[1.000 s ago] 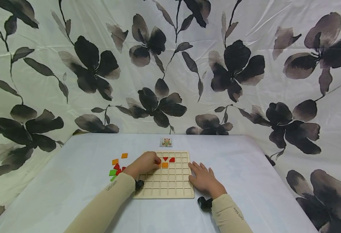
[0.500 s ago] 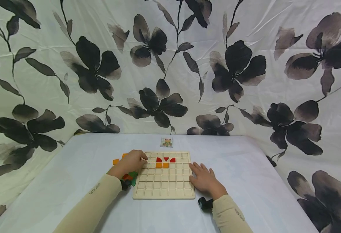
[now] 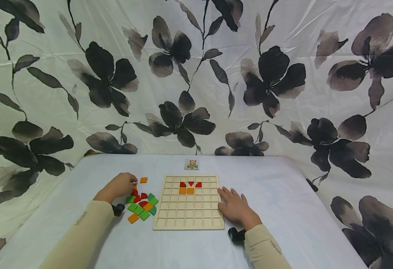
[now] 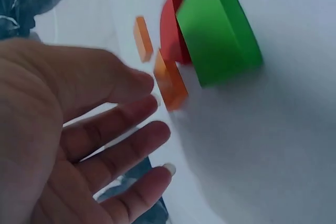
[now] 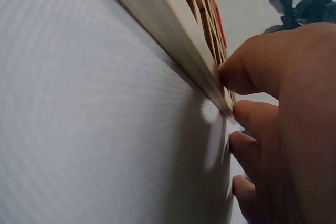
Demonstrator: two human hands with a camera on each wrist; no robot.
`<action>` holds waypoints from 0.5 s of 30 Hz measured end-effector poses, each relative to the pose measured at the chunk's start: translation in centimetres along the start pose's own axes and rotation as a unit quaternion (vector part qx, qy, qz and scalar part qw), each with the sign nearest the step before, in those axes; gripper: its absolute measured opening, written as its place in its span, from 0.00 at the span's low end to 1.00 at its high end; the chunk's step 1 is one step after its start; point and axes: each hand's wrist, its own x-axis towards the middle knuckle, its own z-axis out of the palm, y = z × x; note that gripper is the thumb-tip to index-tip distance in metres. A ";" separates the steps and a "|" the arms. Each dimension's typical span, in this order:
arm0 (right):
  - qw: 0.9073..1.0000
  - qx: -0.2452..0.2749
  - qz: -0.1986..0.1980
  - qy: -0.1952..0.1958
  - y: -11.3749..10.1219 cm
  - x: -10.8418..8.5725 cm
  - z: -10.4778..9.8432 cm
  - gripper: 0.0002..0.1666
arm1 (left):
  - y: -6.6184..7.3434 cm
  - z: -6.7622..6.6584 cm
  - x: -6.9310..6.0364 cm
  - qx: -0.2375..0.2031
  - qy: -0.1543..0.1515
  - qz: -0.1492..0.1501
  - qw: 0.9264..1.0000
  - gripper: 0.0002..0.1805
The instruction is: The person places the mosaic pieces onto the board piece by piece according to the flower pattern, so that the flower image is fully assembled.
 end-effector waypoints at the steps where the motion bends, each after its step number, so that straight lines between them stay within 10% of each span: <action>1: 1.000 0.000 -0.001 0.001 0.0 0.0 0.0 0.33 | -0.2 0.0 0.0 -0.005 -0.004 -0.001 1.000 0.16; 15: 1.000 -0.001 -0.002 0.005 -0.1 -0.2 0.0 0.33 | -1.6 0.1 0.1 -0.047 -0.012 -0.011 0.999 0.16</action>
